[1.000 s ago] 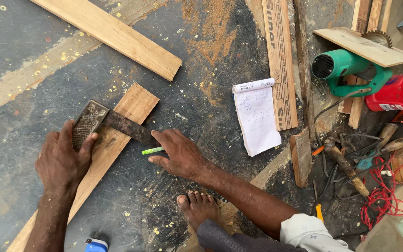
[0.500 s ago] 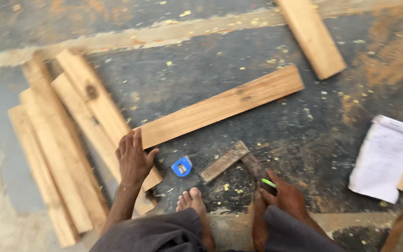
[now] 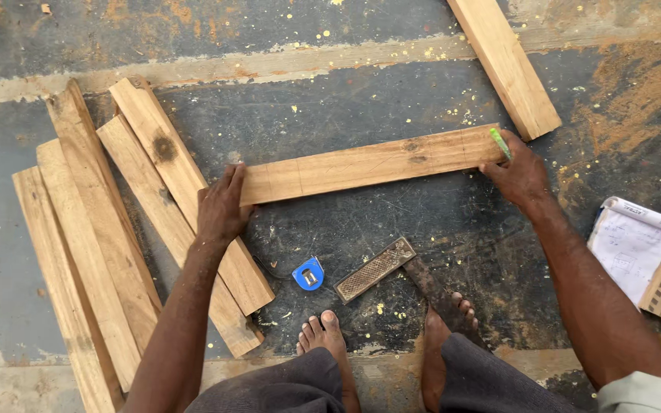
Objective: The person measures and marks wooden planks using a tape measure, pencil, and try square. They repeatedly measure lengths, mark points, and draw perpendicular lines on the wood to prepare for cutting.
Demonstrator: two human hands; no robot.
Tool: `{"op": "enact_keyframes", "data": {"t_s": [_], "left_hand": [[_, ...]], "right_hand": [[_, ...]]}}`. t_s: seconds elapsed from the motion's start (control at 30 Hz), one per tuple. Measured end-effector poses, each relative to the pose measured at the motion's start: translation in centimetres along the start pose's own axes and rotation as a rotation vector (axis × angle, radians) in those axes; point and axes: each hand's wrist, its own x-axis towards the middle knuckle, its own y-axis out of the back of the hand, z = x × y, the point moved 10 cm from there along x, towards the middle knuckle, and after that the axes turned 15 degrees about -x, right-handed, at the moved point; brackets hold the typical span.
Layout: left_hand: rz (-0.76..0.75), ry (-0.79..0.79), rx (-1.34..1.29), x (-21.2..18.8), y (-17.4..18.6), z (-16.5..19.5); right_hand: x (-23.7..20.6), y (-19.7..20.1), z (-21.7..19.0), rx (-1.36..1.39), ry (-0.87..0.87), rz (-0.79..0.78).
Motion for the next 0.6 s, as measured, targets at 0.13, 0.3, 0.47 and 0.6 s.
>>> {"op": "enact_keyframes", "data": {"t_s": [0.13, 0.3, 0.47, 0.6], "left_hand": [[0.013, 0.049, -0.09, 1.3, 0.5, -0.9], [0.284, -0.079, -0.059, -2.6, 2.3, 0.6], [0.214, 0.393, -0.706, -4.7, -2.3, -2.4], [0.146, 0.424, -0.774, -4.0, -4.8, 1.4]], "right_hand": [[-1.5, 0.4, 0.8, 0.037, -0.021, 0.087], [-5.4, 0.7, 3.4, 0.163, -0.11, 0.242], [-8.7, -2.1, 2.0, 0.581, -0.192, 0.109], [-8.1, -1.5, -1.0, 0.615, -0.205, 0.073]]}}
